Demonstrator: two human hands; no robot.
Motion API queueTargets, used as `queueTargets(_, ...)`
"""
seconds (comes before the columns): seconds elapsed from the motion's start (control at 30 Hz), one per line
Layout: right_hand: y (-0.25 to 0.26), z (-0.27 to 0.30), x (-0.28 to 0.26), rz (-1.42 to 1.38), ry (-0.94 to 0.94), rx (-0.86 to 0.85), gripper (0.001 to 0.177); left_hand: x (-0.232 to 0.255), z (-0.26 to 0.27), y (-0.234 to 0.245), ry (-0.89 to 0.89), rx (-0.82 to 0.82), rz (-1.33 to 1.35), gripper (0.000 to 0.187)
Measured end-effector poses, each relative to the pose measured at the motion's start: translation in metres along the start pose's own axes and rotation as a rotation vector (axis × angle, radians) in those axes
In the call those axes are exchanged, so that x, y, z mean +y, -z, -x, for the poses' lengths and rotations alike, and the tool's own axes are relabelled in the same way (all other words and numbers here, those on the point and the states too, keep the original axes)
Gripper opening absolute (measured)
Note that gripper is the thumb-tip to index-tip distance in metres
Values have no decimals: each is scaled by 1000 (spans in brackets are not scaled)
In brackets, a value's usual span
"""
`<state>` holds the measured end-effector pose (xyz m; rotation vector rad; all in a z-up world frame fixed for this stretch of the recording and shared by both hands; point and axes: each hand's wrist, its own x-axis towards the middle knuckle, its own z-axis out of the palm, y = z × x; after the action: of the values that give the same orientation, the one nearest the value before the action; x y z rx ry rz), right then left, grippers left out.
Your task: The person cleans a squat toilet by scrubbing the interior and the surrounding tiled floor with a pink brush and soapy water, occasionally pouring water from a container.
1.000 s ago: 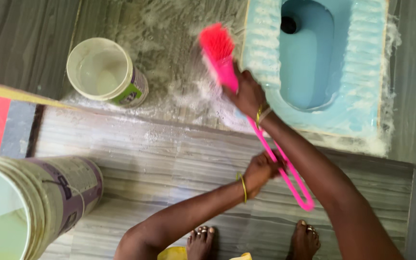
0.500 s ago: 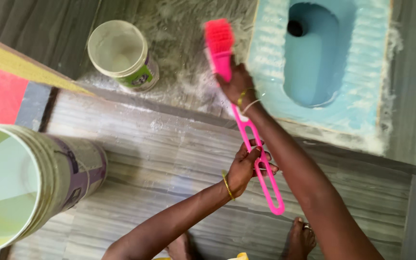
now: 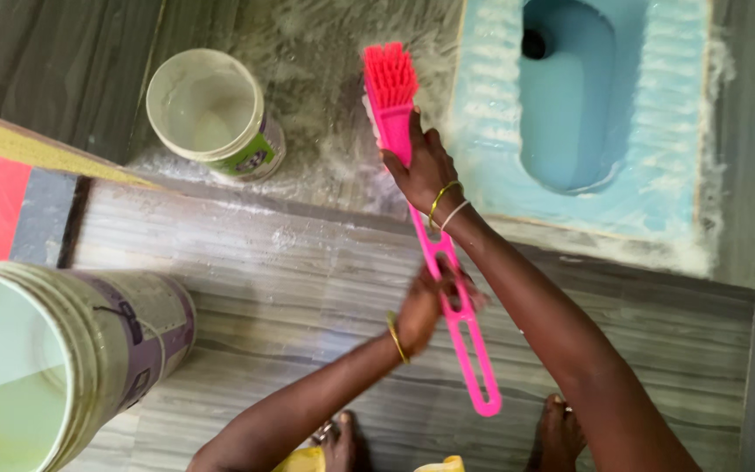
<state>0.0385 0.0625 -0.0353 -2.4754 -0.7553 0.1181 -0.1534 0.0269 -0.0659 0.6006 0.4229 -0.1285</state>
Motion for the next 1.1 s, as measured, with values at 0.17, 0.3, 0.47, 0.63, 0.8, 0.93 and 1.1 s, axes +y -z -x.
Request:
queueTargets(0.17, 31, 5, -54, 332, -30, -365, 71, 51, 12, 18, -127, 131, -18, 27)
queueTargets(0.3, 14, 4, -120, 248, 605, 153, 58, 71, 24, 35, -31, 162, -11, 29)
queueTargets(0.47, -21, -33, -186, 153, 864, 21, 35, 95, 35, 55, -41, 174, -69, 39)
queueTargets(0.63, -28, -49, -173, 155, 895, -81, 8, 120, 34, 56, -36, 185, -114, 43)
queueTargets(0.8, -23, -55, -154, -26, 924, -33, 11, 136, 39, 56, -19, 149, -155, 41)
queueTargets(0.93, 0, -63, -153, 12, 972, 114, 13, 139, 37, 59, -42, 119, -146, 39)
queueTargets(1.1, 101, -42, -143, 63, 1023, 254, 14, 149, 34, 78, -79, 129, -96, 41)
